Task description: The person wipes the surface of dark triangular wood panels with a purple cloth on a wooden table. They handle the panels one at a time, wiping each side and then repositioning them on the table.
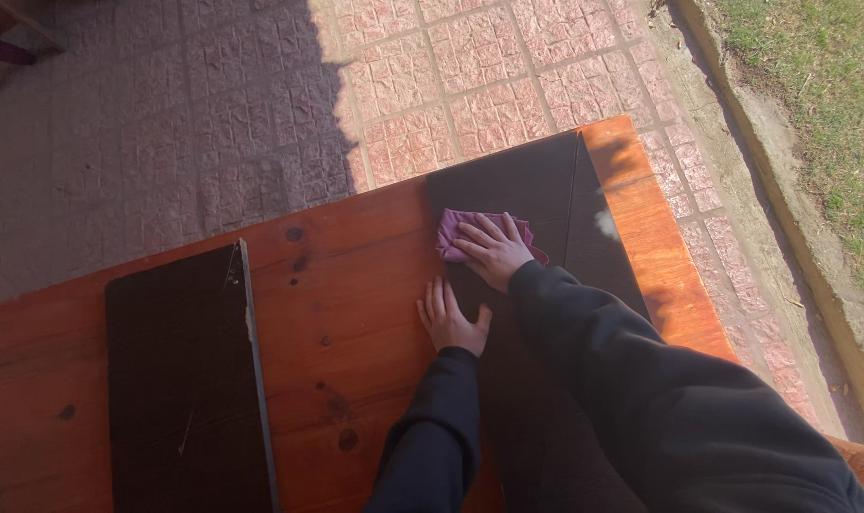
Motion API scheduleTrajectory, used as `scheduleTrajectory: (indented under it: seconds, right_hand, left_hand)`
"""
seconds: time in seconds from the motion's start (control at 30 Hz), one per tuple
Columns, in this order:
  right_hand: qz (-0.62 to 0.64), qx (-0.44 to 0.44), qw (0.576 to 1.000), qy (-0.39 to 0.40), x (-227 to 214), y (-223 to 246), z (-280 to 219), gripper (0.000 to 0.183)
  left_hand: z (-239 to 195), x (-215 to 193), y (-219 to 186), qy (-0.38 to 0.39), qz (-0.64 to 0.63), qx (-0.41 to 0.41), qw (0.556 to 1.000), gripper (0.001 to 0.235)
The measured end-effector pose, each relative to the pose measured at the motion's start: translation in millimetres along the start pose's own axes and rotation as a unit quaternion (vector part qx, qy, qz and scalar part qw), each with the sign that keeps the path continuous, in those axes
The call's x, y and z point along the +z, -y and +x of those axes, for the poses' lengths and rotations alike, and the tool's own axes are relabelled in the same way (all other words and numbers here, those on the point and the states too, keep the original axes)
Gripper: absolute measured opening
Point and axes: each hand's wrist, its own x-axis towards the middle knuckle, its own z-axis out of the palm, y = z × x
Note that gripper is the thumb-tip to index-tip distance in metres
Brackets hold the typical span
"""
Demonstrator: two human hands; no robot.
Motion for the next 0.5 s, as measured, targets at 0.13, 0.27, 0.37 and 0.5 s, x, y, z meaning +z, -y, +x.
scheduleTrajectory:
  seconds: [0.13,0.27,0.37,0.5]
  right_hand:
    - [-0.005,0.075,0.997,0.015,-1.6,-12.6,17.1,0.052]
    - [-0.009,0.093,0.996,0.011,-3.0,-2.7,20.1,0.054]
    - [-0.001,0.050,0.999,0.015,0.9,10.9,0.9,0.052]
    - [0.003,0.045,0.999,-0.018,-6.8,11.3,-23.0,0.048]
  left_hand:
    - [-2.0,6.1,5.1,-0.002,0.014,0.007,1.000,0.090]
    - [-0.7,4.5,4.3,-0.002,0.008,0.007,1.000,0.089]
    - [0.1,2.0,2.2,0.002,0.003,-0.007,1.000,0.091]
    - [-0.6,6.9,4.9,-0.027,0.002,0.005,1.000,0.091]
